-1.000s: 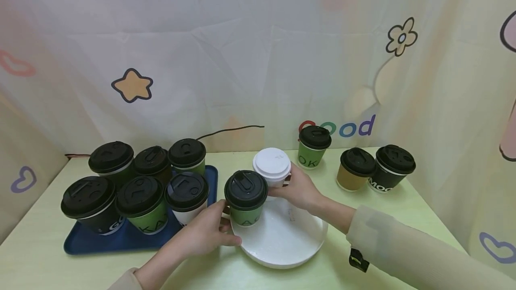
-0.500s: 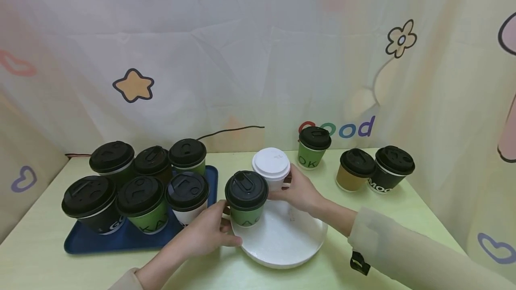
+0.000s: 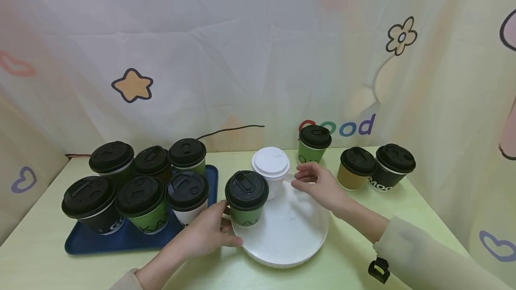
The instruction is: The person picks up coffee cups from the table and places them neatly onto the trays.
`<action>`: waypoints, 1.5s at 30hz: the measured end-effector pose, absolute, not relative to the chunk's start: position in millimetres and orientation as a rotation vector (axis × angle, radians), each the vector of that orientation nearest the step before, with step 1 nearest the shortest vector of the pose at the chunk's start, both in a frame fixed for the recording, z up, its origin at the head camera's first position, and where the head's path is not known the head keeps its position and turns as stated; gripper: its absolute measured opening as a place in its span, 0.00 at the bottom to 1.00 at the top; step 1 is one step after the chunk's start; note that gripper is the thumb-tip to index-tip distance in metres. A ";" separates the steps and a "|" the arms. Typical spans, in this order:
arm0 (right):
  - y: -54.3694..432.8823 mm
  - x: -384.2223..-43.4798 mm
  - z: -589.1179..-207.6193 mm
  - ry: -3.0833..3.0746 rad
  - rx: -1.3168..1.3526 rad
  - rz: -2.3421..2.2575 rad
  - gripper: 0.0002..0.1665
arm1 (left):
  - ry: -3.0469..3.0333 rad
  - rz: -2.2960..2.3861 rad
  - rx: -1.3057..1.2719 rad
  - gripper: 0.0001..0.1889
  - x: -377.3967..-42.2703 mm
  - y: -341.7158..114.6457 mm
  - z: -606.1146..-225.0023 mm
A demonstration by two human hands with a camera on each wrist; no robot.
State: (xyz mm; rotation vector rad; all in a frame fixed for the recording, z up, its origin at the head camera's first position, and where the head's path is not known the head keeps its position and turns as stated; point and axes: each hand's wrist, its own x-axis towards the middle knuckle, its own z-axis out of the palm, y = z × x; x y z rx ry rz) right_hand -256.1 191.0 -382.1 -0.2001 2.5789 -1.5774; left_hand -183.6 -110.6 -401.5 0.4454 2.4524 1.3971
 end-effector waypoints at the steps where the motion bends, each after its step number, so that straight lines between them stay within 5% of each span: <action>1: 194.9 -254.4 -382.1 2.581 -0.188 -1.600 0.28 | 2.451 1.398 0.458 0.39 -183.8 -110.7 -401.7; 10: 236.3 -238.5 -385.2 2.565 -0.023 -1.814 0.18 | 2.450 1.404 0.477 0.38 -184.1 -111.6 -402.7; 22: 309.9 -223.2 -404.7 2.697 0.173 -1.720 0.18 | 2.457 1.403 0.478 0.37 -183.8 -113.3 -401.5; 32: 343.6 -227.6 -411.1 2.682 0.665 -1.738 0.19 | 2.476 1.381 0.425 0.35 -183.4 -113.1 -400.9; 40: 354.1 -242.6 -410.9 2.741 0.778 -1.715 0.53 | 2.474 1.403 0.422 0.32 -182.0 -114.0 -400.4; 45: 362.0 -252.8 -408.1 2.769 0.656 -1.738 0.54 | 2.474 1.390 0.408 0.31 -182.5 -113.6 -400.6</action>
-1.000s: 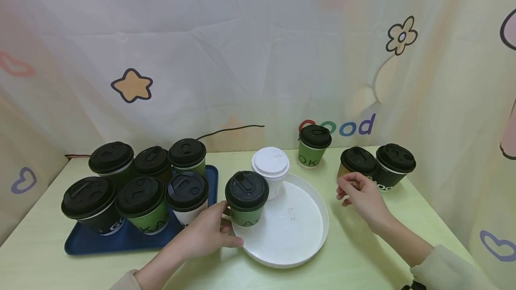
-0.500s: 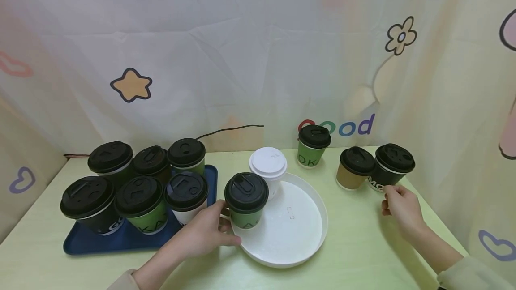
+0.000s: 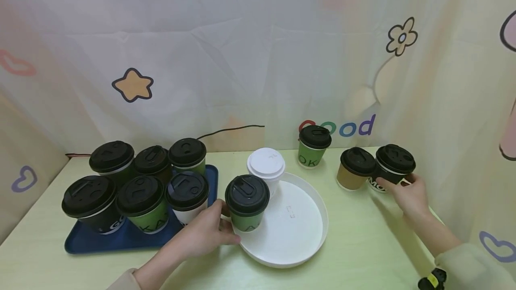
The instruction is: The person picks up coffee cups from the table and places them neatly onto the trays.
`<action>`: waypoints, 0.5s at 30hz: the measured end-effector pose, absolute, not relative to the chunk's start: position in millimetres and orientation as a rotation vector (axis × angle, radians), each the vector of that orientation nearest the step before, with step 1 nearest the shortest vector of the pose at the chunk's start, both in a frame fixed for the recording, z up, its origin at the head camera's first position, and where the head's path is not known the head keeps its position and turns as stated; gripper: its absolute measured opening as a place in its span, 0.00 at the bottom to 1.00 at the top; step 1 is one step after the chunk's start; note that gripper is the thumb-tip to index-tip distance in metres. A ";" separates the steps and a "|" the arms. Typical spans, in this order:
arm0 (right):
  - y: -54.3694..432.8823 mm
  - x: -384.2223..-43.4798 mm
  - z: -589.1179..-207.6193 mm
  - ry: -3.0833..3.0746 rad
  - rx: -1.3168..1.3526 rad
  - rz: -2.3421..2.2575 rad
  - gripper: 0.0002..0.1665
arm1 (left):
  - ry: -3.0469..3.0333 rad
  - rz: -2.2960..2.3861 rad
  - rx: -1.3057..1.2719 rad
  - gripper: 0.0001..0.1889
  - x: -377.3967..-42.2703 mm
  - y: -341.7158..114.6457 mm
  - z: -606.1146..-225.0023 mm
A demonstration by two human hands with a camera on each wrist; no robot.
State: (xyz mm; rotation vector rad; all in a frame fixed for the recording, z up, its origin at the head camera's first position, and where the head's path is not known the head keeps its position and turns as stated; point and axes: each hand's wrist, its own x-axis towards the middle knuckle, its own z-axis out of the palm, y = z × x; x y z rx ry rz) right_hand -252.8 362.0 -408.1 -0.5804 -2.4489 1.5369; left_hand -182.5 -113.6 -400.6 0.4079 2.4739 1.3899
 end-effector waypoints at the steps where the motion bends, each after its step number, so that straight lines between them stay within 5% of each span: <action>1: 363.7 -254.7 -407.1 -2.443 -0.561 1.551 0.54 | 2.475 1.388 0.400 0.32 -182.5 -113.6 -400.6; 9: 369.3 -263.2 -403.4 -2.451 -0.457 1.592 0.56 | 2.455 1.416 0.389 0.44 -183.6 -113.0 -401.7; 15: 370.1 -267.2 -404.7 -2.420 -0.441 1.609 0.53 | 2.441 1.406 0.461 0.35 -184.6 -113.8 -402.7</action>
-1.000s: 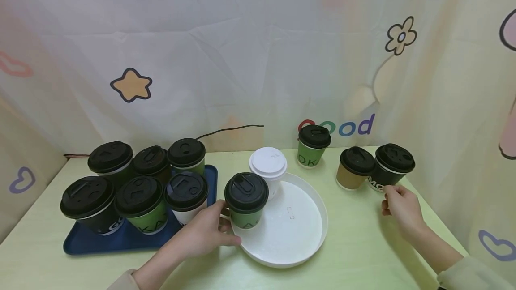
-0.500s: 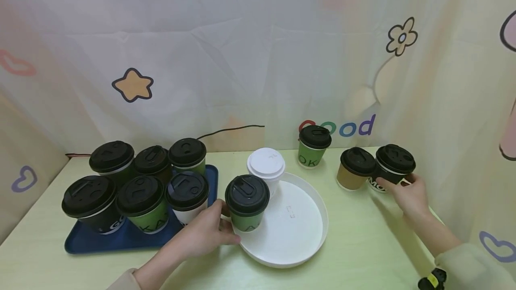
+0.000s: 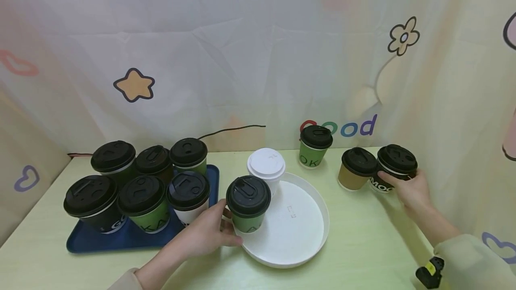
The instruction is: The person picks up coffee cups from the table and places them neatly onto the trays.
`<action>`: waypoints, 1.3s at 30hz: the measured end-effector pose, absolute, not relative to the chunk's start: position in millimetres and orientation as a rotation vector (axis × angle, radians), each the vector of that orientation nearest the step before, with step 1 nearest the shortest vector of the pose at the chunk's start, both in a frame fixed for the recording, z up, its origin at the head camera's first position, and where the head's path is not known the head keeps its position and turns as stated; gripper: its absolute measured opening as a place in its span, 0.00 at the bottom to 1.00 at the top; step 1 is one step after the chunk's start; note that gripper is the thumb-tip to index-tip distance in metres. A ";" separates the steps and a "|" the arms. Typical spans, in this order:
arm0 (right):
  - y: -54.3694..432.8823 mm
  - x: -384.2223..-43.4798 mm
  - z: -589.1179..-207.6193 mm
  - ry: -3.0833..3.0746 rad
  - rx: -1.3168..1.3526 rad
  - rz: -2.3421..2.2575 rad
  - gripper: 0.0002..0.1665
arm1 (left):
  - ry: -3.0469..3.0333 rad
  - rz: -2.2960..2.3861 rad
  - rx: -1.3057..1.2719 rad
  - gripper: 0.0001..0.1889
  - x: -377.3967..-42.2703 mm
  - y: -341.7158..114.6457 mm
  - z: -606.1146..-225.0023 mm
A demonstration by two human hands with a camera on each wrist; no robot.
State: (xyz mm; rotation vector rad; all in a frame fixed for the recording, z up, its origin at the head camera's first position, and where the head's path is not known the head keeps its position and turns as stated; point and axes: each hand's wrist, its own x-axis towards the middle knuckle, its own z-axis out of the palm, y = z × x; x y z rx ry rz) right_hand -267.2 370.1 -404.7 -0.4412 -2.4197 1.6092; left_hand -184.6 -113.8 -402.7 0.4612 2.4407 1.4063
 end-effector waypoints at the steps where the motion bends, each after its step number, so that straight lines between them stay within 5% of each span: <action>1: 370.0 -267.9 -405.0 -2.415 -0.443 1.606 0.52 | 2.443 1.403 0.471 0.35 -184.6 -113.9 -402.8; 14: 374.6 -245.7 -403.4 -2.445 -0.515 1.547 0.56 | 2.439 1.399 0.511 0.35 -184.4 -112.4 -403.1; 22: 365.1 -221.1 -392.1 -2.490 -0.432 1.552 0.43 | 2.425 1.411 0.498 0.36 -183.7 -113.6 -402.8; 32: 345.1 -188.2 -383.5 -2.626 -0.406 1.411 0.54 | 2.398 1.447 0.517 0.35 -181.7 -112.8 -403.1; 39: 323.0 -180.3 -381.0 -2.639 -0.281 1.409 0.48 | 2.394 1.441 0.487 0.36 -182.6 -114.4 -403.1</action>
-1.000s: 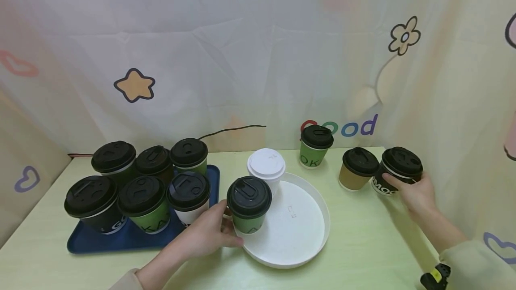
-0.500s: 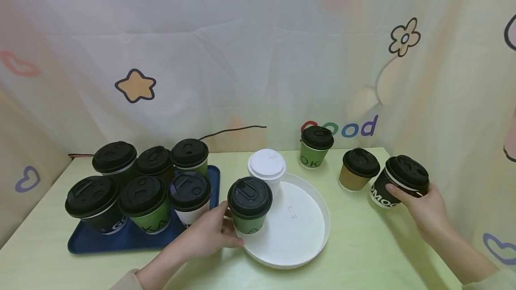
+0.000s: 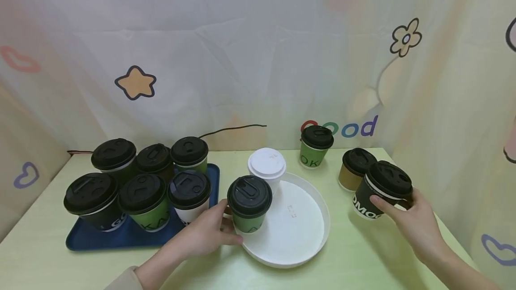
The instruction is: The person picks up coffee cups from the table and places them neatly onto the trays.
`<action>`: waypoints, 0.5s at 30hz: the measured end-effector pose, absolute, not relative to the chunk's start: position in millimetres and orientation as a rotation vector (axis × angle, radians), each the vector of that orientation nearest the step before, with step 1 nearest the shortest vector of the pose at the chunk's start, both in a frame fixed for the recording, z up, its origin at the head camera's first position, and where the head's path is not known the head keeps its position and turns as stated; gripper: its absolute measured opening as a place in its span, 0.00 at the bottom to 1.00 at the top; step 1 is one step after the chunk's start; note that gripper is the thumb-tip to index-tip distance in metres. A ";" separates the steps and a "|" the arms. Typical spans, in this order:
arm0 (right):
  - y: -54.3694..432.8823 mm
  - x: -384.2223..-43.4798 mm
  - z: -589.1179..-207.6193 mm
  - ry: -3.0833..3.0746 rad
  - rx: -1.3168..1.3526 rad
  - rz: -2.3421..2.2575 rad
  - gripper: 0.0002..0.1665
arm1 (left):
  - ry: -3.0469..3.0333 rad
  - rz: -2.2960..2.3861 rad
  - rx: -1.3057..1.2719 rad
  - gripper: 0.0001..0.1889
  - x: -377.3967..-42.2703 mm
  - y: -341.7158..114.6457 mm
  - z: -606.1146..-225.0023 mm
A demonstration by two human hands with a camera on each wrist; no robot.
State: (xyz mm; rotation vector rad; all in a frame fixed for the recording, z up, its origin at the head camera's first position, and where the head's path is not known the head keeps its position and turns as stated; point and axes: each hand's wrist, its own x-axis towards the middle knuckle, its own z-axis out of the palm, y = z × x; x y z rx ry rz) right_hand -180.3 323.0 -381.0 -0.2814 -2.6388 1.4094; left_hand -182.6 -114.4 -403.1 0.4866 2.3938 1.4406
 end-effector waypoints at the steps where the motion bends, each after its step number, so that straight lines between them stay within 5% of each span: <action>1: 319.5 -180.0 -380.4 -2.638 -0.259 1.409 0.47 | 2.391 1.445 0.491 0.36 -182.7 -114.4 -403.1; 7: 297.5 -177.8 -371.8 -2.636 -0.131 1.440 0.41 | 2.360 1.480 0.528 0.36 -181.9 -114.2 -403.2; 15: 260.9 -184.4 -361.8 -2.649 0.069 1.548 0.46 | 2.385 1.455 0.491 0.37 -182.4 -114.4 -401.4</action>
